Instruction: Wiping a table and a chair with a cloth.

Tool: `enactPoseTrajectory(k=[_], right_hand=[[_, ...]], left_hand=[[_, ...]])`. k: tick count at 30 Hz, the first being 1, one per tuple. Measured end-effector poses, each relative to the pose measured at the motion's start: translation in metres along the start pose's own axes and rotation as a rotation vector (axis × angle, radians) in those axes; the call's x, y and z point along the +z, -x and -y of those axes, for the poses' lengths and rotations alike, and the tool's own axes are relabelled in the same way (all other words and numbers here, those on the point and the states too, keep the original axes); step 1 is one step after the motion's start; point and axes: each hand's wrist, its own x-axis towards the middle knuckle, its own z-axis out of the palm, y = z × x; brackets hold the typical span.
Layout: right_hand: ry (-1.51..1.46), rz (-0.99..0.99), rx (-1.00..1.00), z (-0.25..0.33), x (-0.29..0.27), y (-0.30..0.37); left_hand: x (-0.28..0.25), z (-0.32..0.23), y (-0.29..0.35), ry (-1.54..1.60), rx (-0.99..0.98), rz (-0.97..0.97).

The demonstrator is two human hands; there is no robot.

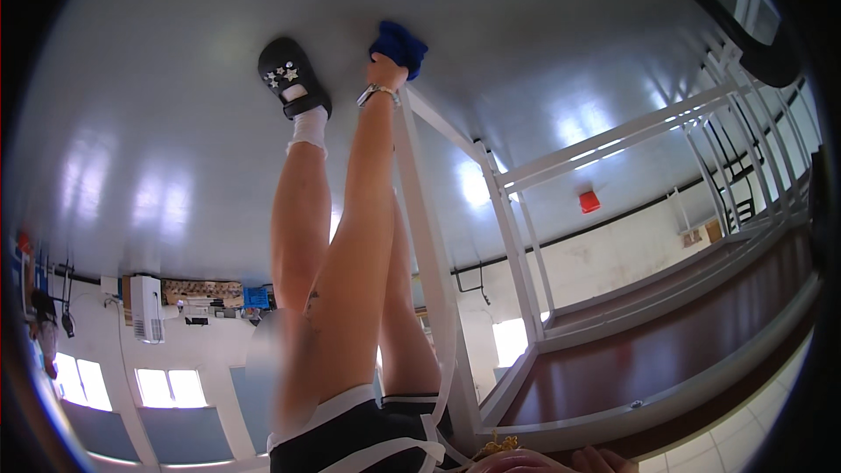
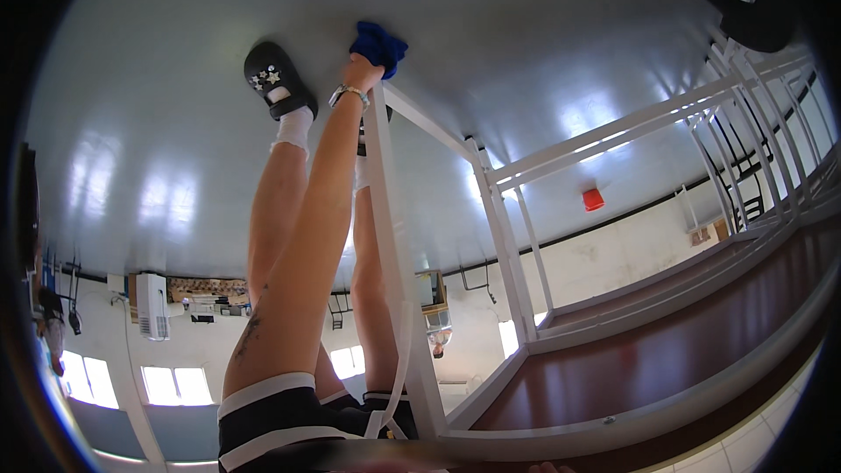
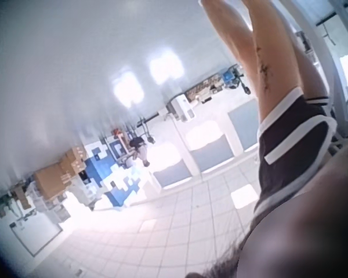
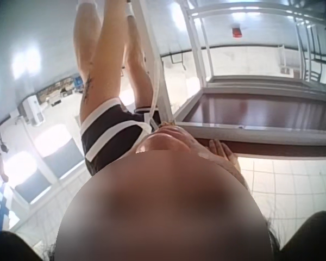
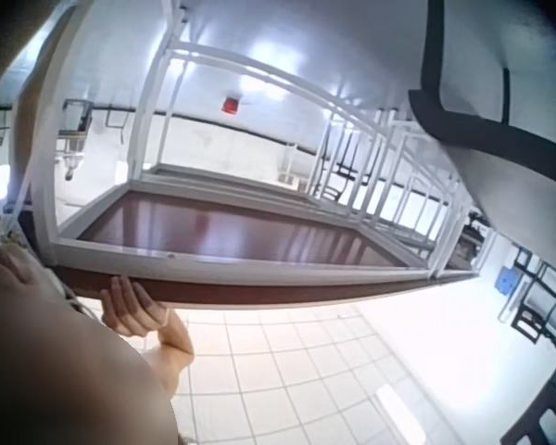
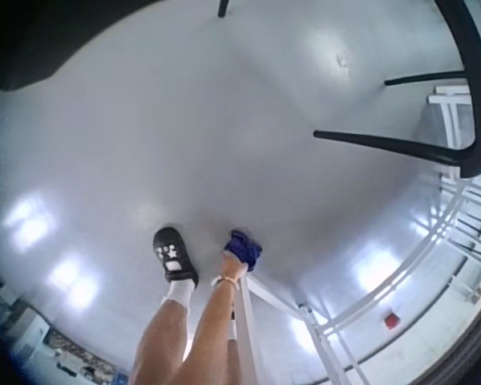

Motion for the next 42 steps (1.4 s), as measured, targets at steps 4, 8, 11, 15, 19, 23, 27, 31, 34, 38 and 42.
enactPoseTrajectory(k=[4,8,11,15,19,23,27,31,34,38,42], right_hand=[[-0.002,-0.06,-0.002,0.0,0.004,0.0],[0.284,-0.646,-0.307,-0.029,0.059,0.008],[0.416,-0.873,-0.259,-0.035,0.071,-0.005],[0.366,-1.044,-0.328,-0.041,0.087,-0.031],[0.447,-1.116,-0.269,-0.037,0.082,-0.03],[0.424,-1.137,-0.288,-0.038,0.082,-0.029],[0.365,-1.235,-0.295,-0.039,0.086,-0.037],[0.397,-1.322,-0.26,-0.039,0.085,-0.037],[0.369,-1.463,-0.264,-0.038,0.087,-0.049],[0.765,-1.586,-0.393,-0.037,0.076,-0.04],[0.728,-1.405,-0.599,0.031,0.188,-0.008]], left_hand=[[-0.014,0.006,0.018,-0.03,0.037,0.146],[-0.012,0.002,0.059,-0.005,0.18,0.09],[-0.023,0.009,0.098,0.026,0.213,0.216],[-0.058,0.058,0.138,-0.094,0.344,0.006],[-0.043,0.063,0.185,-0.127,0.648,-0.234],[-0.043,0.076,0.226,0.034,0.717,-0.125],[-0.047,0.096,0.265,0.139,0.747,-0.133],[-0.036,0.106,0.307,0.335,0.708,-0.134],[-0.01,0.138,0.301,0.411,0.739,-0.206],[0.033,0.131,0.338,0.518,0.654,-0.209],[0.052,0.161,0.386,0.644,0.658,-0.246]])
